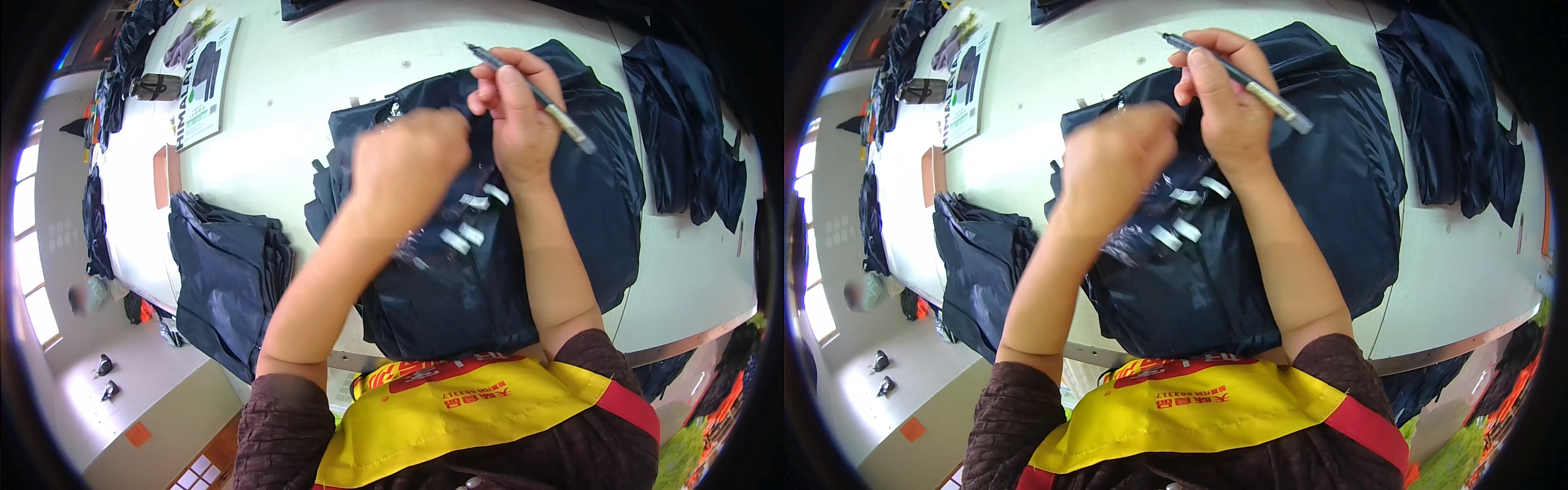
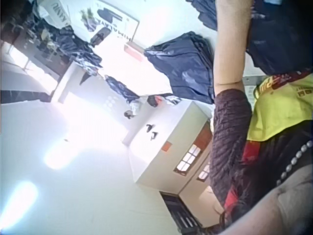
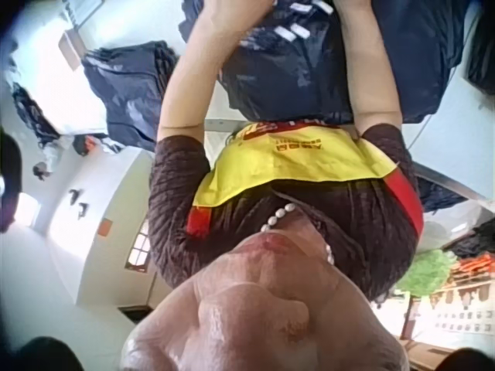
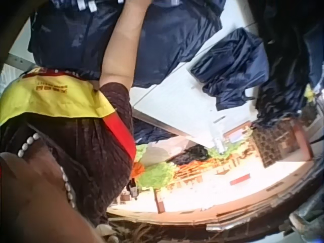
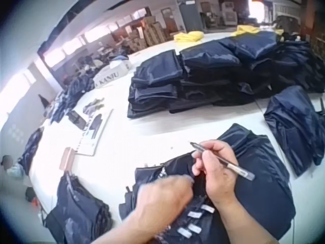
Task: The person writes on small white labels attached to black plastic bags using a pen. They then stack the labeled bags and place a paper insert into each bag. The person folds the bags and stacks them on the table.
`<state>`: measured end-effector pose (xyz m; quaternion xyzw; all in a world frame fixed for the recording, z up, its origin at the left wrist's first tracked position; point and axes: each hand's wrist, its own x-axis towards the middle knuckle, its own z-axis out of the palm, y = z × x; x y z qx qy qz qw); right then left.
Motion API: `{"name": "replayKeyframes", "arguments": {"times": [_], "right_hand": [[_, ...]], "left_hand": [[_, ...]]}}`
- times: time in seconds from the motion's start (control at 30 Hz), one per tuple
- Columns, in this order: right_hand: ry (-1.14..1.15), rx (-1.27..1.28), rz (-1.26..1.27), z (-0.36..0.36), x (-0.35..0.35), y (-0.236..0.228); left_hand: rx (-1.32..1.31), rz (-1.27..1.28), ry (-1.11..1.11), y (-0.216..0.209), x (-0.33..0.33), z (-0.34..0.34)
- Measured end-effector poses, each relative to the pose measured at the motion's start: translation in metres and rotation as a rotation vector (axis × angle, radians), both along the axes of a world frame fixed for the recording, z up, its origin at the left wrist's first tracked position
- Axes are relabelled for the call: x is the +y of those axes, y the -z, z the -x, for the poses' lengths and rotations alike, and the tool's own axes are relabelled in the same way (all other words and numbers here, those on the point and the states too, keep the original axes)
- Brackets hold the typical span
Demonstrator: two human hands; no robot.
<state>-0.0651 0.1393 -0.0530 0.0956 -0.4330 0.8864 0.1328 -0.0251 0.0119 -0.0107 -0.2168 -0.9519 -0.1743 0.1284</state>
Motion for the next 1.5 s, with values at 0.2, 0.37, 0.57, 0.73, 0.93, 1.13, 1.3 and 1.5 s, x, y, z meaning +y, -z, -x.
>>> {"name": "replayKeyframes", "arguments": {"times": [0.2,0.37,0.57,0.73,0.93,1.13,1.3,1.5], "right_hand": [[-0.309,-0.03,-0.056,-0.009,-0.015,-0.016],[-0.398,-0.147,-0.228,0.002,-0.026,0.038],[-0.284,0.028,-0.426,-0.006,-0.037,0.039],[-0.234,0.097,-0.489,-0.008,-0.035,0.033],[-0.206,0.136,-0.54,-0.013,-0.035,0.028],[-0.161,0.188,-0.619,-0.013,-0.034,0.024],[-0.172,0.181,-0.617,-0.013,-0.035,0.024],[-0.15,0.209,-0.654,-0.013,-0.035,0.023]], "left_hand": [[0.012,0.303,0.178,0.026,0.04,-0.069],[-0.327,-0.232,0.164,0.006,-0.002,-0.051],[-0.082,-0.211,-0.484,0.011,-0.077,0.015],[-0.439,-0.552,-0.501,0.019,-0.088,0.029],[-0.524,-0.816,-0.523,0.012,-0.08,0.031],[-0.499,-0.823,-0.485,0.004,-0.074,0.025],[-0.451,-0.75,-0.49,0.004,-0.072,0.024],[-0.437,-0.71,-0.473,0.006,-0.073,0.024]]}}
